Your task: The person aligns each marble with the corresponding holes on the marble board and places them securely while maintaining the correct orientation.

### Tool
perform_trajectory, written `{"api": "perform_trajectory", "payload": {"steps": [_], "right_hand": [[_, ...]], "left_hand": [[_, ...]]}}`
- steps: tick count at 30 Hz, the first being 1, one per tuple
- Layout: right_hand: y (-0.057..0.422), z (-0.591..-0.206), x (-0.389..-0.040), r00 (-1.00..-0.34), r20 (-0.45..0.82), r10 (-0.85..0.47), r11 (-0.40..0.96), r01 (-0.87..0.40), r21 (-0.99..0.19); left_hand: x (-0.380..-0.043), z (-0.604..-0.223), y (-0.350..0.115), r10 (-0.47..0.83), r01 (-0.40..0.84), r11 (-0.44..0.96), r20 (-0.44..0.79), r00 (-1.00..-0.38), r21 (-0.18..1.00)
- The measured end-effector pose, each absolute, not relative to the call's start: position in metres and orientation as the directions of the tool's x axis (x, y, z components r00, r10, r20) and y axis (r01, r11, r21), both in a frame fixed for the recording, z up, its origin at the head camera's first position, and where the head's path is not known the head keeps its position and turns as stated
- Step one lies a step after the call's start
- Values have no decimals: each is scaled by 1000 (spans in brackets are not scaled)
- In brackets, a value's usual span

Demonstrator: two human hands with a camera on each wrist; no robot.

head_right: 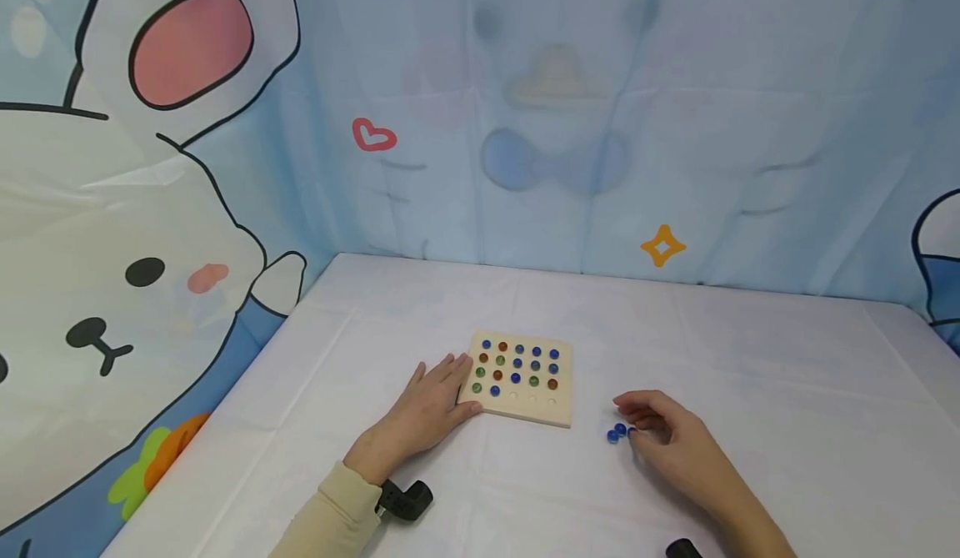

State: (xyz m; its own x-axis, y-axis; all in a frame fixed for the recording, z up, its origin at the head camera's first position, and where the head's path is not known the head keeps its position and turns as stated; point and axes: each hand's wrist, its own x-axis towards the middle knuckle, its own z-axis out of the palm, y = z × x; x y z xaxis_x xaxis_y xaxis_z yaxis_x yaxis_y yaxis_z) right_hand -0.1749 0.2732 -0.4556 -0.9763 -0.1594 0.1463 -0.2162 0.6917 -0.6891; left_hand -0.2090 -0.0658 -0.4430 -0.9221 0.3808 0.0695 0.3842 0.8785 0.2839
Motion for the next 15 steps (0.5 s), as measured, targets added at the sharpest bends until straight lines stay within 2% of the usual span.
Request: {"api": "perform_trajectory", "payload": {"steps": [15], "right_hand": [[274, -457, -176, -977, 132, -169, 735, -214, -643]], "left_hand": [[-210, -445, -65, 372, 376, 880, 69, -926, 289]]}}
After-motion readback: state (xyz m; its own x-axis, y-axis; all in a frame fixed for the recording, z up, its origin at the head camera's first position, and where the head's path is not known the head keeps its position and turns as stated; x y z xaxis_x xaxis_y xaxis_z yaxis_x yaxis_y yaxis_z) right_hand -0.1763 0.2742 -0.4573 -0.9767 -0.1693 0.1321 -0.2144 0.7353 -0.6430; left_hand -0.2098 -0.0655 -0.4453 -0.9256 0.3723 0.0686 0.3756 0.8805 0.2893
